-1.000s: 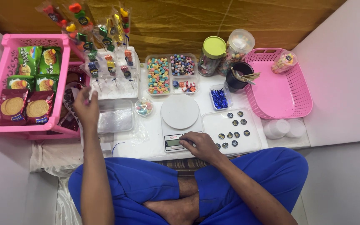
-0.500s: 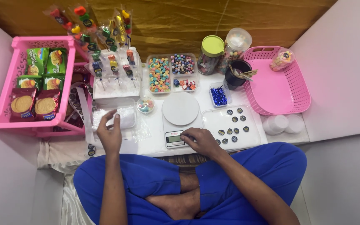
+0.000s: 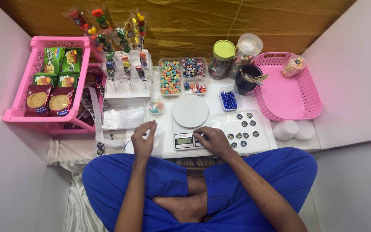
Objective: Assembling candy skewers by threading marshmallows and candies onto wooden sticks
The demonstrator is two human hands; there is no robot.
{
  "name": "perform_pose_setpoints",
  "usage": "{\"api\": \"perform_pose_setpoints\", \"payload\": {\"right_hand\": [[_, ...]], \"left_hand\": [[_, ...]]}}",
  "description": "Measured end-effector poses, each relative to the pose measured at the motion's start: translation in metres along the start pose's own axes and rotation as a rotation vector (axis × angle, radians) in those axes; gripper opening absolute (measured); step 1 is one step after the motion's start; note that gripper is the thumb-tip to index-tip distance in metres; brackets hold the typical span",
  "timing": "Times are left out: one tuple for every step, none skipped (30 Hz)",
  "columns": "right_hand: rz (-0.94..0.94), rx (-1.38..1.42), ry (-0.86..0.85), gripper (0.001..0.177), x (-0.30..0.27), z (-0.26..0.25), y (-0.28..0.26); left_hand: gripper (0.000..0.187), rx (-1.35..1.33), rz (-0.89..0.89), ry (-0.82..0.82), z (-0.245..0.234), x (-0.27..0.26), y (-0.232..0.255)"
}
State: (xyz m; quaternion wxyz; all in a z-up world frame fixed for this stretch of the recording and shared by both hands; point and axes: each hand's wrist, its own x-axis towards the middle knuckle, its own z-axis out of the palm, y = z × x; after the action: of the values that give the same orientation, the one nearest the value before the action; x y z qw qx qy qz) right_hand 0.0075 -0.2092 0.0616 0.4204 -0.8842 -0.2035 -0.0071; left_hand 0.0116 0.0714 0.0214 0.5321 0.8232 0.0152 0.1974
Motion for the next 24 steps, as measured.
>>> {"api": "perform_pose_setpoints", "payload": {"right_hand": [[-0.001,-0.001,0.001,0.019,-0.002,-0.002,0.003],[0.012,-0.011,0.014,0.019,-0.003,-0.005,0.005],[0.025,-0.021,0.026,0.021,-0.005,-0.007,0.008],[0.023,-0.022,0.026,0.021,-0.004,-0.011,0.007],[0.012,-0.024,0.06,0.021,-0.003,-0.014,0.007],[0.002,-0.027,0.096,0.022,-0.002,-0.018,0.006],[0.001,-0.029,0.096,0.022,-0.001,-0.022,0.007],[0.005,-0.033,0.114,0.024,-0.001,-0.026,0.008],[0.01,-0.037,0.132,0.027,-0.001,-0.029,0.009],[0.013,-0.037,0.132,0.027,-0.004,-0.029,0.014],[0.017,-0.029,0.191,0.025,-0.007,-0.029,0.019],[0.015,-0.025,0.253,0.024,-0.005,-0.032,0.025],[0.011,-0.028,0.256,0.024,-0.005,-0.033,0.015],[-0.019,0.018,0.309,0.031,-0.009,-0.032,0.004],[-0.048,0.064,0.362,0.038,-0.013,-0.03,-0.007],[-0.048,0.063,0.358,0.038,-0.025,-0.013,-0.02],[-0.114,0.132,0.331,0.045,-0.037,0.004,-0.032],[-0.186,0.205,0.306,0.053,-0.046,0.022,-0.045],[-0.191,0.206,0.304,0.053,-0.053,0.029,-0.082],[-0.365,0.236,0.107,0.045,-0.065,0.037,-0.12],[-0.535,0.264,-0.094,0.038,-0.077,0.045,-0.158],[-0.533,0.264,-0.088,0.038,-0.09,0.075,-0.153],[-0.682,0.285,-0.31,0.046,-0.102,0.105,-0.149],[-0.828,0.303,-0.535,0.056,-0.114,0.135,-0.146]], "left_hand": [[0.006,0.0,0.001,0.0,0.003,-0.002,0.002],[0.015,-0.003,0.029,-0.032,0.005,-0.004,0.005],[0.029,-0.005,0.056,-0.063,0.008,-0.007,0.007],[0.029,-0.006,0.057,-0.061,0.01,-0.009,0.006],[0.01,0.015,0.043,-0.069,0.012,-0.011,0.005],[0.01,0.035,0.029,-0.079,0.014,-0.013,0.004],[0.01,0.034,0.03,-0.078,0.014,-0.012,0.007],[0.003,0.044,0.056,-0.081,0.014,-0.012,0.01],[0.015,0.054,0.081,-0.085,0.014,-0.012,0.012],[0.015,0.054,0.08,-0.087,0.01,-0.014,0.019],[0.024,0.041,0.062,-0.083,0.006,-0.015,0.026],[0.034,0.026,0.049,-0.074,0.004,-0.011,0.034],[0.034,0.023,0.054,-0.071,0.011,-0.01,0.023],[0.024,-0.052,-0.036,-0.034,0.016,-0.013,0.013],[0.018,-0.127,-0.126,0.002,0.021,-0.016,0.002],[0.018,-0.129,-0.129,0.005,0.029,-0.016,0.002],[0.02,-0.197,-0.158,0.026,0.038,-0.016,0.002],[0.021,-0.261,-0.182,0.05,0.044,-0.013,0.002],[0.021,-0.26,-0.179,0.056,0.053,-0.002,0.012],[0.025,-0.343,-0.219,0.054,0.061,0.004,0.022],[0.03,-0.426,-0.259,0.052,0.07,0.011,0.031],[0.03,-0.424,-0.257,0.046,0.078,0.021,0.039],[0.033,-0.471,-0.259,0.064,0.086,0.031,0.047],[0.036,-0.518,-0.26,0.083,0.094,0.041,0.056]]}}
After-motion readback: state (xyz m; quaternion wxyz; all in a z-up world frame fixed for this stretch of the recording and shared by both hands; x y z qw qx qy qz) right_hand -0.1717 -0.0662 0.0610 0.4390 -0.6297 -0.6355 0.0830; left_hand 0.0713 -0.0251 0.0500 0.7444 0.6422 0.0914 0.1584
